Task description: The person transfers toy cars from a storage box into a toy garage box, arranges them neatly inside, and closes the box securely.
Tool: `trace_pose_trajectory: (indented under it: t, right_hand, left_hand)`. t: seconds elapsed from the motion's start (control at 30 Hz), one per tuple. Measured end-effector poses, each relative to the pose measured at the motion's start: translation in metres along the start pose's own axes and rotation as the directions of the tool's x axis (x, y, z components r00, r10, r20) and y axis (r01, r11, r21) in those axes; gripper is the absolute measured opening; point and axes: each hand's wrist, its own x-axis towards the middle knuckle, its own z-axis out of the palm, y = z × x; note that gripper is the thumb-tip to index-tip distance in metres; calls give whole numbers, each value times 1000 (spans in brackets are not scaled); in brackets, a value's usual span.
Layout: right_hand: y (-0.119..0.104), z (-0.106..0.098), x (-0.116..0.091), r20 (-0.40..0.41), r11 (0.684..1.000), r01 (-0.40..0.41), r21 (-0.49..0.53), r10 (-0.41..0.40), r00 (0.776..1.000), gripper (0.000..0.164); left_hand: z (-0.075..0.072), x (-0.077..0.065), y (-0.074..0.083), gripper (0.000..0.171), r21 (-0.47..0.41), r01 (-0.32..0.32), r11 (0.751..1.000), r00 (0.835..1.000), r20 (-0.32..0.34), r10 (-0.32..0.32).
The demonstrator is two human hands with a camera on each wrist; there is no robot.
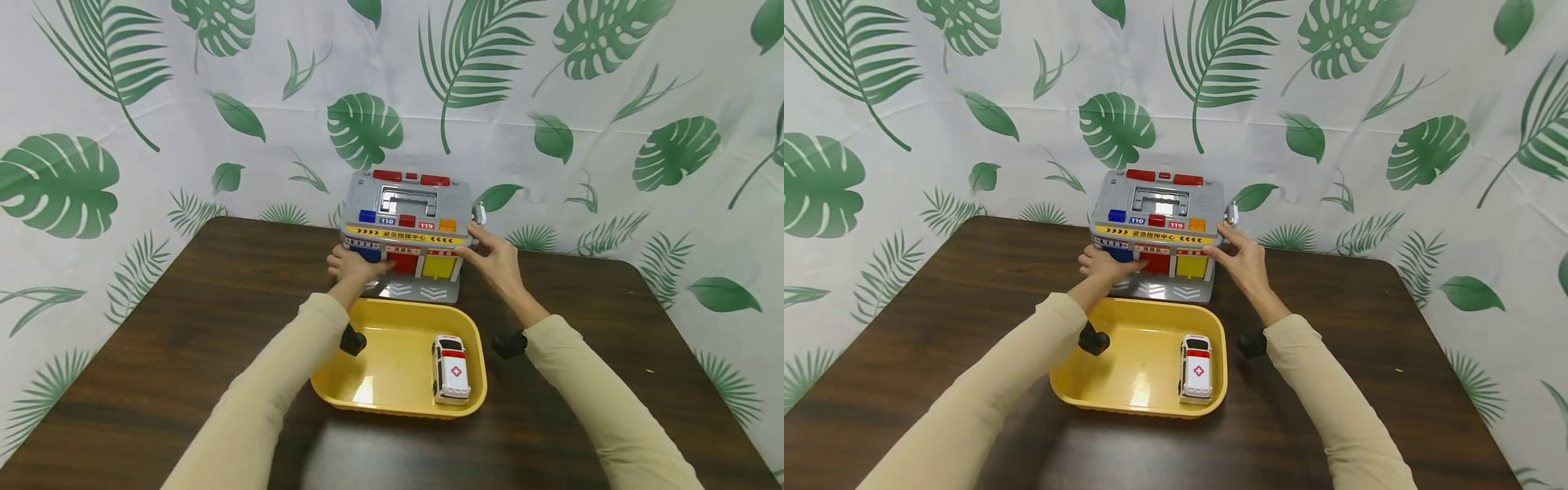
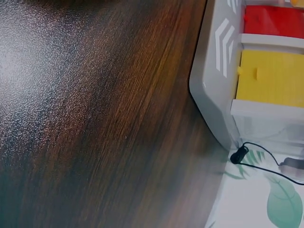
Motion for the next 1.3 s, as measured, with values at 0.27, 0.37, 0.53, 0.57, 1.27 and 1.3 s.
trace_pose_trajectory:
  t: [0.27,0.37,0.53,0.57,1.27,1.3]
  right_hand:
    - [0,1,2,12,1000,-7,-27,7,1000,60]
    - [0,2,2,18,1000,-3,-28,3,1000,61]
    - [-1,-1,2,6,999,4,-39,-3,1000,61]
    - [-1,-1,2,3,999,3,-40,-3,1000,60]
    - [-2,-2,-1,18,1000,-23,20,23,1000,59]
    - [-2,-2,-1,18,999,-25,22,25,1000,59]
  left_hand:
    - [-25,-5,-10,103,-82,-21,996,991,127,31]
    - [-36,-9,-10,98,-144,-63,987,990,118,81]
    - [-51,-15,-6,87,-239,-251,938,961,53,271]
    - [-52,-16,-5,84,-245,-305,920,946,36,323]
    - [-8,-31,29,53,-275,-740,613,629,40,777]
    - [-6,-31,30,53,-273,-741,614,627,46,777]
